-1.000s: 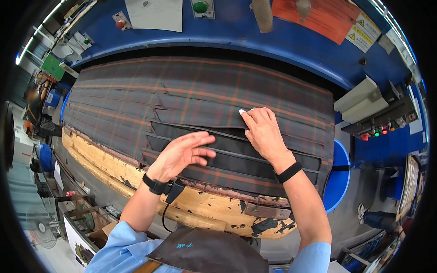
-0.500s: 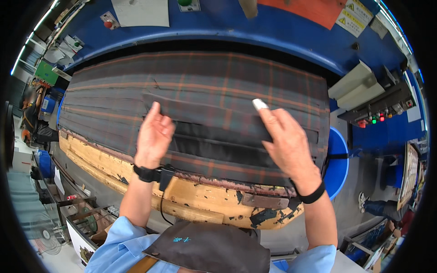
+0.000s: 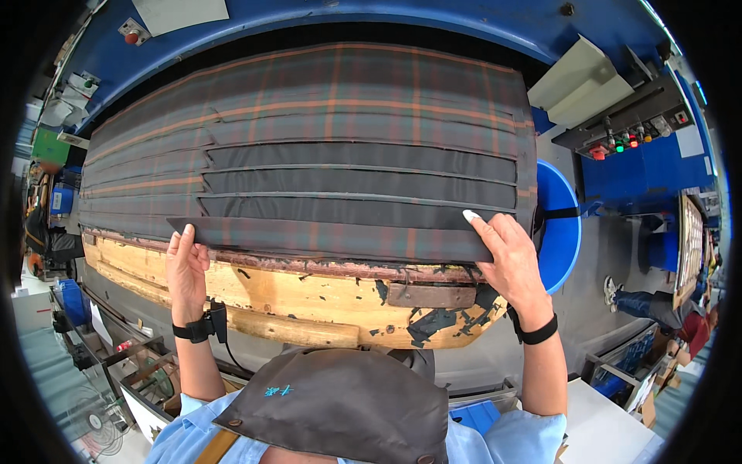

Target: The recorder is measuring, marking with chalk, and cutting strips of plaid fabric using a level and scissors in a workshop.

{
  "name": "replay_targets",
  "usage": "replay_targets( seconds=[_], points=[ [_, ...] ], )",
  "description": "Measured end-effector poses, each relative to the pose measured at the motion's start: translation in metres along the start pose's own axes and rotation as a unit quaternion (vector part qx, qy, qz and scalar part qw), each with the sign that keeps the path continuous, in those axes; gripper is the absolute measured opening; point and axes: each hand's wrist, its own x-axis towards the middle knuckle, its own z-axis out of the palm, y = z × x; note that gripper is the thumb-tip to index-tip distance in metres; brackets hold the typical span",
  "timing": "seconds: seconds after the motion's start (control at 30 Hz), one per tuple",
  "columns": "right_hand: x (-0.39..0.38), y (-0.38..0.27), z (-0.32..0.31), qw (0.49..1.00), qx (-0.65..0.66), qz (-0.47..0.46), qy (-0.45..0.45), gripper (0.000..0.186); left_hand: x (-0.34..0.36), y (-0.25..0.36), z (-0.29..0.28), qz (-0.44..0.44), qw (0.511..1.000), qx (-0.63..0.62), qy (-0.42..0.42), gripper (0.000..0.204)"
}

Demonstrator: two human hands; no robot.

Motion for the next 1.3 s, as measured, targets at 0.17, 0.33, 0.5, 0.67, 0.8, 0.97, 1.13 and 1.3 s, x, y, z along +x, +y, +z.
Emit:
replay_targets(
  seconds=[0.17,0.33,0.5,0.67,0.8,0.97,1.13,1.3],
  points=[
    [-0.007,0.007,0.005,1.000,0.011,0.012,-0.013,0.075,0.004,-0.013,-0.018,0.035,0.996,0.088,0.002,0.023],
    [-0.010,0.009,0.001,1.000,0.015,0.005,-0.014,0.080,0.007,-0.013,-0.027,0.045,0.992,0.116,0.003,0.024],
    [-0.012,0.006,-0.002,0.999,-0.014,0.011,-0.036,0.084,-0.002,-0.014,-0.018,0.212,0.871,0.435,0.084,0.033],
    [-0.017,0.007,-0.007,0.999,-0.022,-0.032,-0.024,0.085,-0.015,-0.002,0.004,0.408,0.751,0.512,-0.085,0.072],
    [-0.016,0.007,0.000,0.999,-0.018,-0.035,-0.035,0.077,-0.017,-0.013,0.031,0.404,0.667,0.566,-0.268,0.080],
    [-0.017,0.004,0.003,0.999,-0.007,-0.018,-0.036,0.065,-0.010,-0.018,0.038,0.392,0.658,0.571,-0.297,0.067],
    [-0.016,0.004,0.002,0.999,0.003,-0.017,-0.039,0.063,-0.004,-0.015,0.038,0.403,0.643,0.565,-0.323,0.065],
    [-0.016,0.008,0.001,0.999,0.006,-0.019,-0.046,0.065,-0.004,-0.014,0.041,0.395,0.646,0.562,-0.332,0.069]
  ],
)
